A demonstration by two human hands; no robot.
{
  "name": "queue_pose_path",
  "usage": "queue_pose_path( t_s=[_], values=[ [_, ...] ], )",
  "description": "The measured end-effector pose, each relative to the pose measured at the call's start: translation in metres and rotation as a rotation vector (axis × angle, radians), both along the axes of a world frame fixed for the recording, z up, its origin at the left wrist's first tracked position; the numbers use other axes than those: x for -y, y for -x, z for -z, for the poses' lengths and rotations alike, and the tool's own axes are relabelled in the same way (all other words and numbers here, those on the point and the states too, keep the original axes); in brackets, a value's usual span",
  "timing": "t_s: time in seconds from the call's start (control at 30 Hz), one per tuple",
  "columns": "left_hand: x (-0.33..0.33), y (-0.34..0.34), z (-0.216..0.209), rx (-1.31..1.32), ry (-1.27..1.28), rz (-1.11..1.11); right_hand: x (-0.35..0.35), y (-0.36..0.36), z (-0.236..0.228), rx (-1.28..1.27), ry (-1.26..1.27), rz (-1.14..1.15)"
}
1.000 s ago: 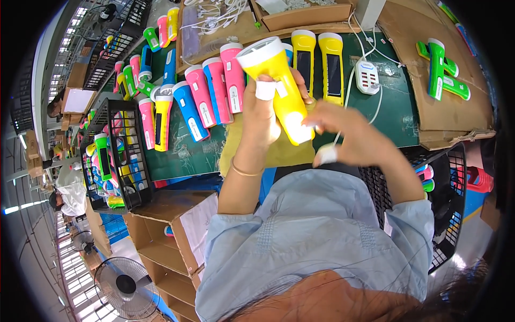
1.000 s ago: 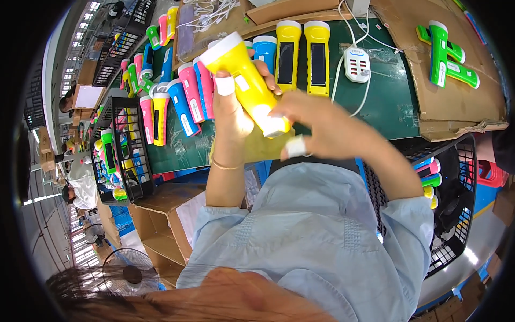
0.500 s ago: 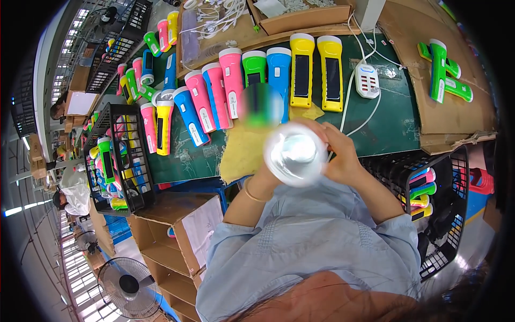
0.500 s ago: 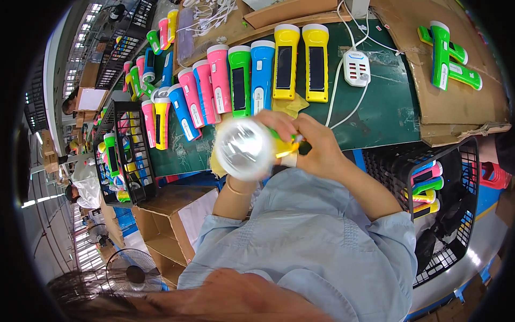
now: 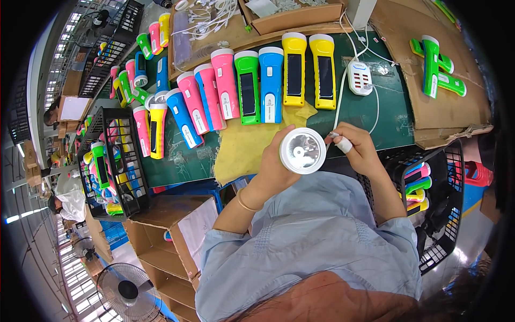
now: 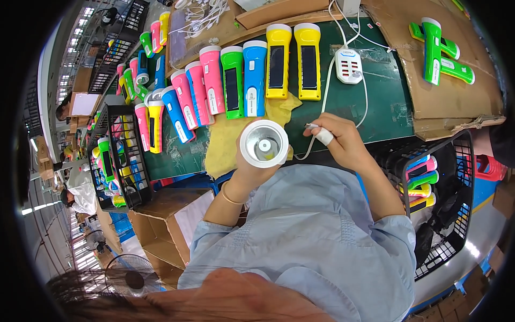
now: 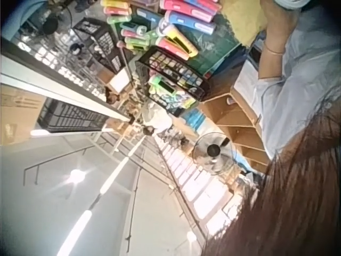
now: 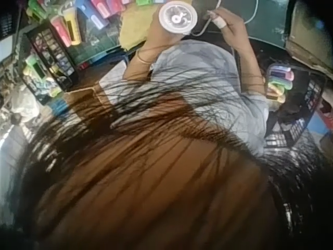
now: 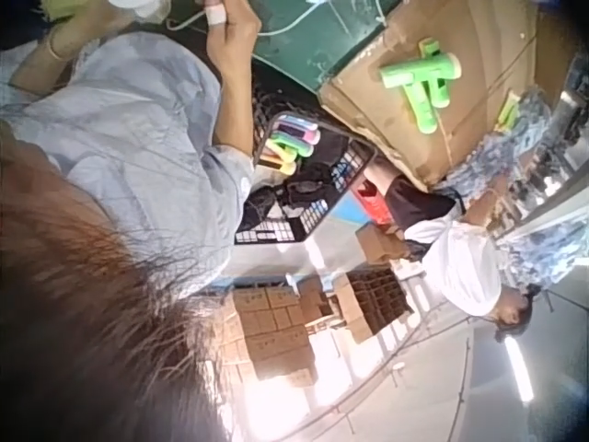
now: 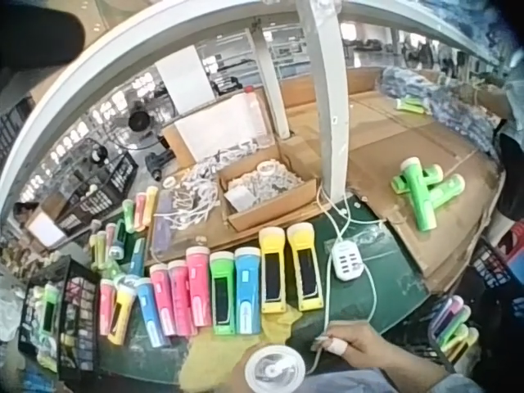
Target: Testing various colored flashlights for functionality on an assembly line by checking buttons and lights.
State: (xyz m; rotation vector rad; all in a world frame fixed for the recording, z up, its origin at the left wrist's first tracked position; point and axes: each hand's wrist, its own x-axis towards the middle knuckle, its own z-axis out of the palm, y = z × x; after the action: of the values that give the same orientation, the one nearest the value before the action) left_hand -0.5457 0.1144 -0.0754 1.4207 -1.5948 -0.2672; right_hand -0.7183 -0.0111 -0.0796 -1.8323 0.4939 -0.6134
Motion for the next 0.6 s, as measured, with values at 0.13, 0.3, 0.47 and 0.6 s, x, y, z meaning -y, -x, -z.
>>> queue_pose_path(
  t_s=[0.13,0.3,0.47,0.6],
  values=[
    [0.004,0.006,-0.003,-0.359,-0.247,-0.077,-0.008,-0.006,-0.008,0.031,0.023,0.004],
    [0.020,-0.002,-0.033,-0.663,-0.422,0.044,-0.001,-0.018,-0.044,0.063,0.059,-0.099],
    [0.020,-0.005,-0.025,-0.558,-0.428,-0.022,0.005,-0.032,-0.056,-0.050,0.155,-0.158],
    [0.023,0.000,-0.026,-0.616,-0.395,-0.043,0.002,-0.033,-0.056,-0.114,0.185,-0.108]
  ],
)
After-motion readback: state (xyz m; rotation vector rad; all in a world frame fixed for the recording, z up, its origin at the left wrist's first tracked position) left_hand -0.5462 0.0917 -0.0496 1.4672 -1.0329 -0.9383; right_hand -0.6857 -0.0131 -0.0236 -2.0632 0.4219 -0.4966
